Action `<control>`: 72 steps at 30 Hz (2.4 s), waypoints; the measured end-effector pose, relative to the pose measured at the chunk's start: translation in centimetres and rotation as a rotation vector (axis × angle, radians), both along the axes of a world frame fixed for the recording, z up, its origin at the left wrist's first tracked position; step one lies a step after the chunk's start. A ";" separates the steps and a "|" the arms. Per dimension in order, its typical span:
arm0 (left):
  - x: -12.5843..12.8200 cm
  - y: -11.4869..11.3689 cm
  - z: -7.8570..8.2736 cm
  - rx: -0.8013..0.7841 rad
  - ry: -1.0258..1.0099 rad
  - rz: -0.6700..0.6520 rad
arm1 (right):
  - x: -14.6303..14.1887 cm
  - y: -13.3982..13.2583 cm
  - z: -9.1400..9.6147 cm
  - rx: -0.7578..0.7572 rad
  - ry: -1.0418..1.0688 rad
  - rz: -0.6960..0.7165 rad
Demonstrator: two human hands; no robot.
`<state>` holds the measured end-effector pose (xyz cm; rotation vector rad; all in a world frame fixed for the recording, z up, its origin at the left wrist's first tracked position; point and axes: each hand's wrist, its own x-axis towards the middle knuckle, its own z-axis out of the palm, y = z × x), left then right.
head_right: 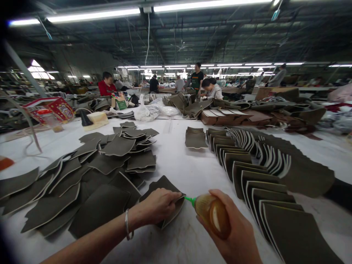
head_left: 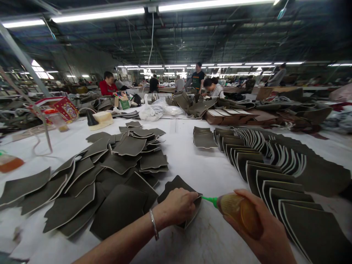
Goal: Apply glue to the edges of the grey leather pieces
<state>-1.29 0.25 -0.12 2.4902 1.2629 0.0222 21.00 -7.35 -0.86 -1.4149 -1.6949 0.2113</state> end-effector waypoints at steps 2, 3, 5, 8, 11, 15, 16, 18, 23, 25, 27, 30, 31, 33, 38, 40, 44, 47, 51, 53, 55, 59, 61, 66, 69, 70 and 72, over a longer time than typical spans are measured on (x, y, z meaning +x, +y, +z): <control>0.0 0.0 -0.1 0.005 -0.006 -0.002 | 0.1 0.0 -0.3 0.001 -0.026 0.008; 0.0 0.0 -0.2 0.006 -0.008 -0.005 | 0.2 0.0 -0.4 -0.011 -0.030 0.010; -0.1 0.0 -0.2 0.007 -0.013 -0.011 | 0.3 0.0 -0.3 -0.046 -0.016 0.006; -0.1 -0.1 -0.1 0.004 -0.011 -0.011 | 0.2 0.1 0.0 -0.060 0.016 -0.024; 0.0 -0.3 0.1 -0.002 0.008 -0.002 | 0.0 0.2 0.1 -0.041 0.034 -0.044; 0.2 -0.5 0.1 0.008 0.026 0.011 | 0.2 0.4 0.1 -0.075 0.091 -0.016; 0.2 -0.5 0.0 0.013 0.027 0.016 | 0.2 0.5 0.1 -0.081 0.108 -0.012; 0.2 -0.5 0.0 0.017 0.026 0.021 | 0.4 0.6 0.1 -0.083 0.141 -0.020; 0.2 -0.8 0.1 0.004 0.031 0.020 | 0.3 0.3 0.0 -0.082 0.167 -0.017; 0.2 -0.8 0.1 0.006 0.032 0.015 | 0.4 0.2 -0.2 -0.106 0.187 0.006; 0.2 -0.8 0.1 0.008 0.032 0.013 | 0.7 0.4 -0.4 -0.124 0.203 -0.003; 0.2 -0.7 0.1 0.010 0.031 0.011 | 1.1 0.7 -0.7 -0.106 0.193 -0.036; 0.2 -0.7 0.2 0.012 0.029 0.009 | 1.2 0.7 -0.8 -0.107 0.194 -0.042; 0.2 -0.6 0.2 0.012 0.028 0.002 | 1.0 0.5 -0.8 -0.129 0.220 -0.035; 0.0 -0.6 0.0 0.011 0.030 0.002 | 0.2 -0.3 -0.4 -0.175 0.325 -0.020; 0.0 -0.7 -0.2 0.016 0.025 0.003 | 0.0 -0.4 -0.4 -0.171 0.338 -0.035; -0.2 -0.8 -0.4 0.014 0.016 -0.008 | -0.2 -0.8 -0.8 -0.232 0.412 0.016; -0.2 -0.8 -0.4 0.012 0.011 -0.001 | -0.3 -1.1 -1.1 -0.235 0.452 -0.006; -0.2 -0.9 -0.2 -0.008 0.022 0.007 | -0.9 -1.7 -1.2 -0.251 0.475 -0.010; -0.2 -0.9 -0.1 -0.018 0.025 0.010 | -1.1 -2.0 -1.2 -0.280 0.514 0.025; -0.2 -1.0 -0.2 -0.020 0.029 0.013 | -1.1 -2.1 -1.5 -0.280 0.537 0.024; -0.2 -1.1 -0.4 0.000 0.028 0.007 | -0.4 -2.1 -2.3 -0.287 0.513 0.062; -0.2 -1.2 -0.4 0.007 0.034 0.012 | -0.4 -2.3 -2.4 -0.319 0.538 0.101; -0.1 -1.2 -0.2 -0.009 0.060 0.016 | -1.1 -2.7 -2.1 -0.323 0.605 0.034; -0.1 -1.2 -0.2 -0.010 0.066 0.015 | -1.1 -2.8 -2.2 -0.379 0.663 0.075; -0.1 -1.2 -0.2 -0.011 0.065 0.016 | -1.0 -2.8 -2.3 -0.387 0.673 0.082; -0.1 -1.2 -0.2 -0.011 0.062 0.018 | -0.8 -2.8 -2.5 -0.367 0.666 0.075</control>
